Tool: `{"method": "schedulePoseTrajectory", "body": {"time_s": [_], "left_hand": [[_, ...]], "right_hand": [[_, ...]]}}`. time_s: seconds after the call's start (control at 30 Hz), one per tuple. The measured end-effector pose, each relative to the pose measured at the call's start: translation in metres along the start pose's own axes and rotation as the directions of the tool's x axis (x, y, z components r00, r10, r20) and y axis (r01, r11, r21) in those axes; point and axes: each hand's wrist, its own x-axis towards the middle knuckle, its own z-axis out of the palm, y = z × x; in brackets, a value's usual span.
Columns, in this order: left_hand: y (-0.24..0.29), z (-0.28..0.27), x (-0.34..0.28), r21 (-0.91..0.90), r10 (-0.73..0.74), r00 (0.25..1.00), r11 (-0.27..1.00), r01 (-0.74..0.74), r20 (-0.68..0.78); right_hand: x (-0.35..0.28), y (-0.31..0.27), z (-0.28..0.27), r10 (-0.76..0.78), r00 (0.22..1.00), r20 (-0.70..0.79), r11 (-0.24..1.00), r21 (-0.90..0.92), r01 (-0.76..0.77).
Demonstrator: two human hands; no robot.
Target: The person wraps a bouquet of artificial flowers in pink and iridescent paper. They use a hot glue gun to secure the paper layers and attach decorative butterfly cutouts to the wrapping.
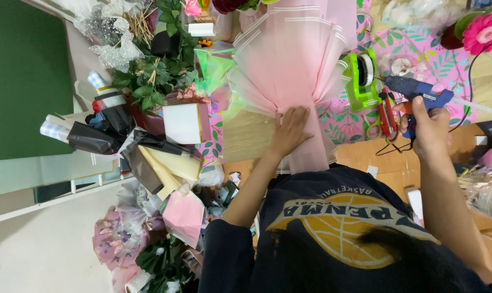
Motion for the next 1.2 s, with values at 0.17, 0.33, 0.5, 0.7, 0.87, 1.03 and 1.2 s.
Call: {"method": "schedulePoseTrajectory", "body": {"time_s": [0.17, 0.33, 0.5, 0.7, 0.87, 1.03, 1.2], "left_hand": [[0.005, 0.015, -0.004, -0.103, -0.033, 0.999, 0.994, 0.035, 0.015], [0.005, 0.013, -0.011, -0.06, -0.007, 0.999, 0.998, 0.005, -0.035], [0.013, 0.007, -0.035, -0.214, 0.108, 0.992, 0.973, -0.092, 0.063], [0.03, -0.013, -0.048, -0.197, 0.142, 0.986, 0.973, -0.124, 0.082], [0.035, -0.016, -0.051, -0.051, 0.169, 0.974, 0.985, -0.163, 0.15], [0.042, -0.018, -0.047, -0.012, 0.158, 0.971, 0.987, -0.159, 0.177], [0.044, -0.017, -0.059, -0.058, 0.019, 0.98, 0.998, -0.007, 0.199]], "right_hand": [[0.0, 0.001, -0.002, 0.014, 1.0, -0.009, 1.0, 0.013, -0.014], [0.002, 0.001, -0.002, 0.03, 1.0, -0.003, 1.0, 0.009, -0.03], [0.005, 0.002, -0.004, 0.004, 1.0, 0.01, 1.0, -0.004, -0.004], [0.007, 0.006, -0.007, 0.048, 0.999, -0.025, 0.999, 0.002, -0.048], [0.008, 0.003, -0.006, 0.033, 0.999, -0.015, 0.999, -0.001, -0.033], [0.006, -0.002, -0.002, 0.046, 0.999, -0.016, 0.997, 0.057, -0.045], [0.011, 0.01, -0.007, 0.05, 0.997, -0.054, 0.998, 0.041, -0.048]]}}
